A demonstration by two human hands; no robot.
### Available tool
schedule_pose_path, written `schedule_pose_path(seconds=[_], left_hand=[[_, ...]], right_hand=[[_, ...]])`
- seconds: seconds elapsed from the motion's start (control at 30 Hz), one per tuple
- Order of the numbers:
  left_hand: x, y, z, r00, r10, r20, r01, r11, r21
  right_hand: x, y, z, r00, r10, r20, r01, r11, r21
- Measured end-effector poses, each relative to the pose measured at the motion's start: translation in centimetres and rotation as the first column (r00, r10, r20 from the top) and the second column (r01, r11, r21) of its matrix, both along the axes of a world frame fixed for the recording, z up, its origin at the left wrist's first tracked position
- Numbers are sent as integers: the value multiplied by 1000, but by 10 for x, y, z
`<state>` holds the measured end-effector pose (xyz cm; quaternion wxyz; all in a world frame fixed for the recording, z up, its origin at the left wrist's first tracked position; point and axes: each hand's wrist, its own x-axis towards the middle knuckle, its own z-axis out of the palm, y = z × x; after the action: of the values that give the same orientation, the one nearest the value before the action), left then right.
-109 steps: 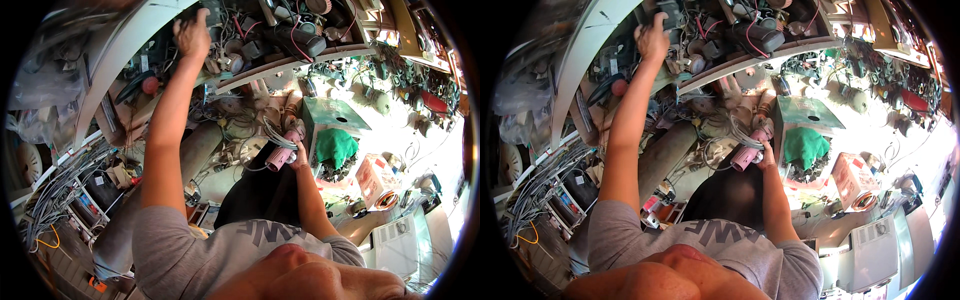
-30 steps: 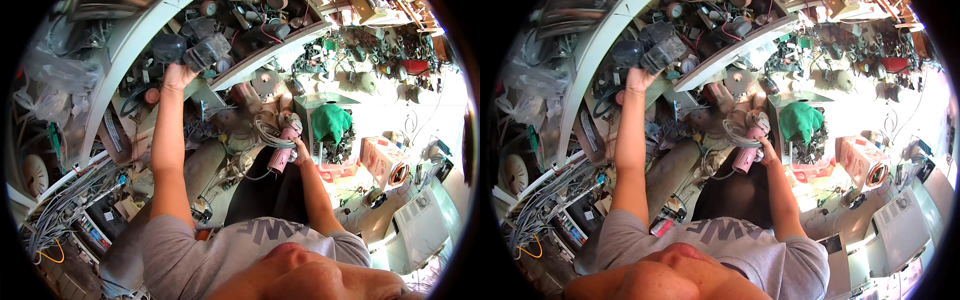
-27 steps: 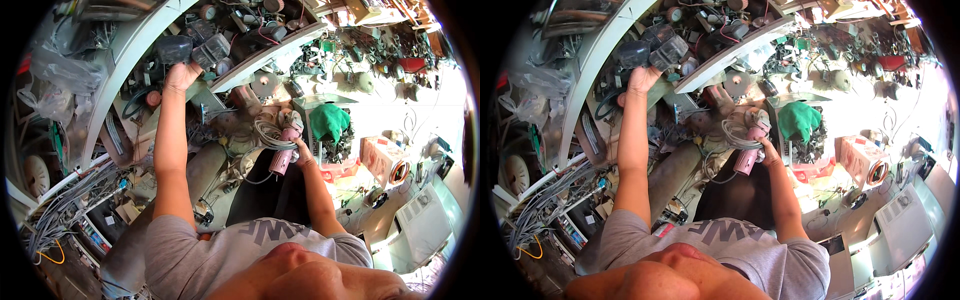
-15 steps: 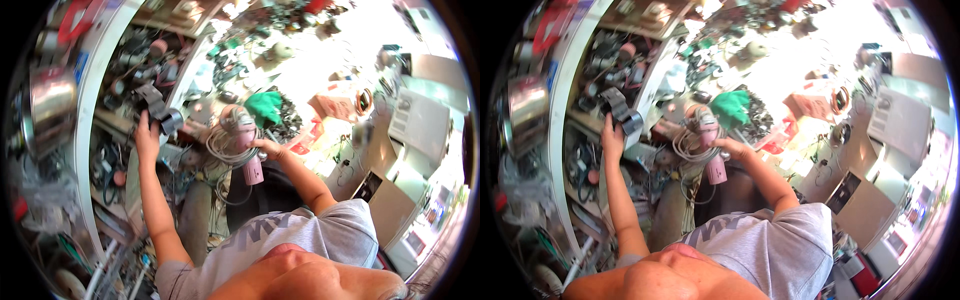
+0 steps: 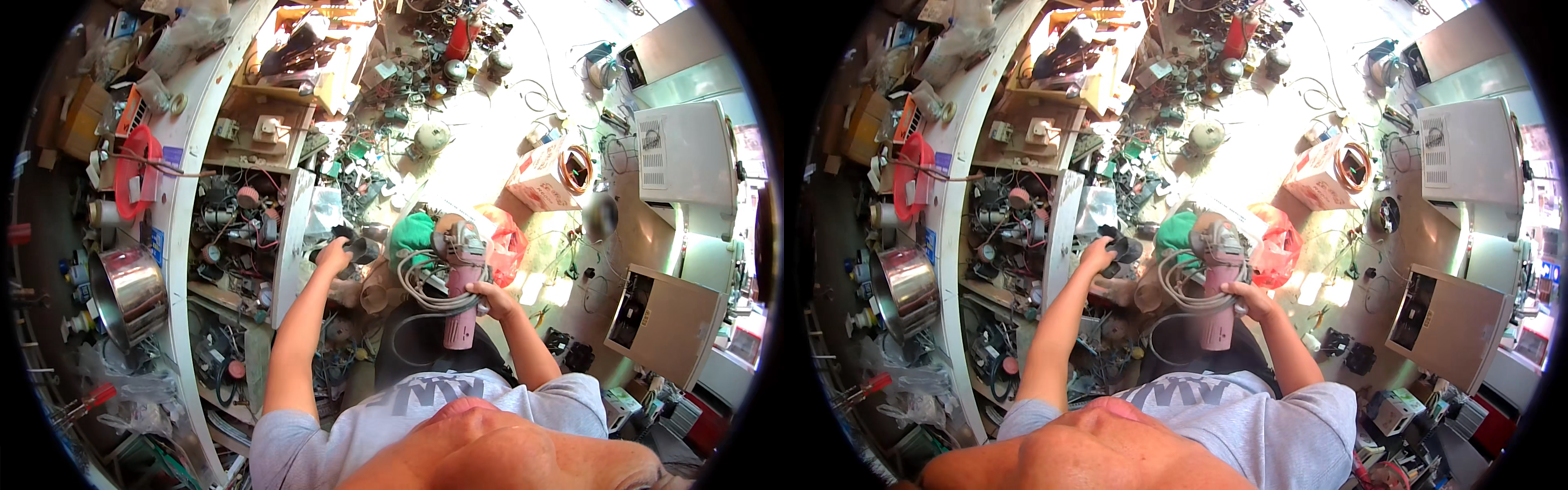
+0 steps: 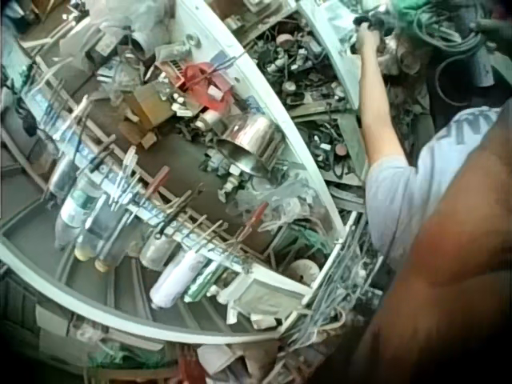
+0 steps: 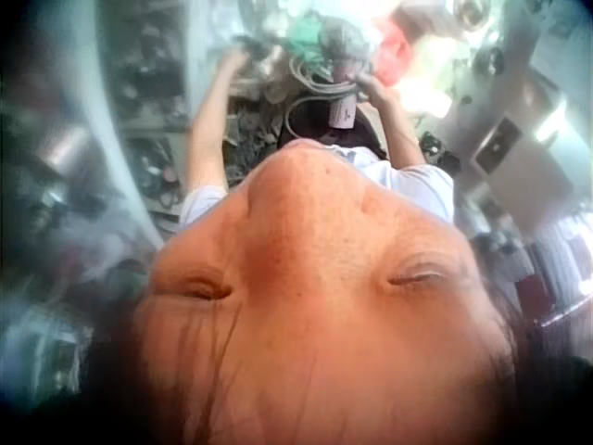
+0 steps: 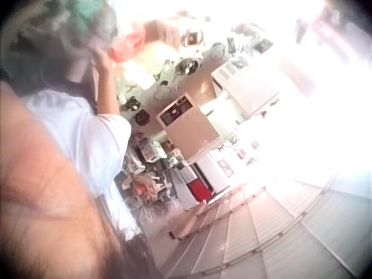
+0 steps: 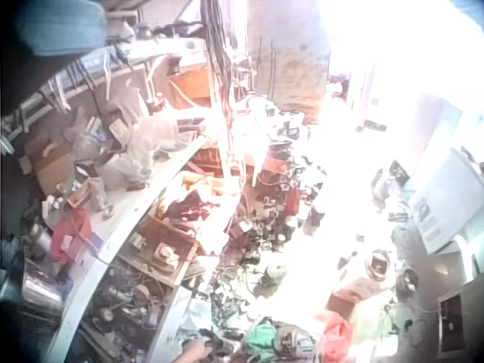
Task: The person handles a power outlet, a multimeter, an angle grinder, and various wires and parts at a workbench, moving and inspecting them.
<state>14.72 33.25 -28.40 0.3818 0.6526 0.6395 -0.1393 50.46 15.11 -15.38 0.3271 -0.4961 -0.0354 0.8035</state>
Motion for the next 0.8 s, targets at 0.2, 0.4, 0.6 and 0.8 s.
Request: schedule_pose_path(seconds=[0.2,0.4,0.6,0.8], left_hand=[[158,217,36,926,-54,373,-94,925,367],[234,280,140,900,-76,428,-169,846,505],[134,145,4,872,17,489,-131,971,200],[8,-91,-67,774,497,391,-502,859,-99]], right_hand=[[22,-25,0,967,-203,153,209,978,-19],[27,-25,0,944,-283,172,288,958,-4],[22,-17,-31,977,-174,121,174,985,4],[7,12,-17,990,4,144,-11,999,49]])
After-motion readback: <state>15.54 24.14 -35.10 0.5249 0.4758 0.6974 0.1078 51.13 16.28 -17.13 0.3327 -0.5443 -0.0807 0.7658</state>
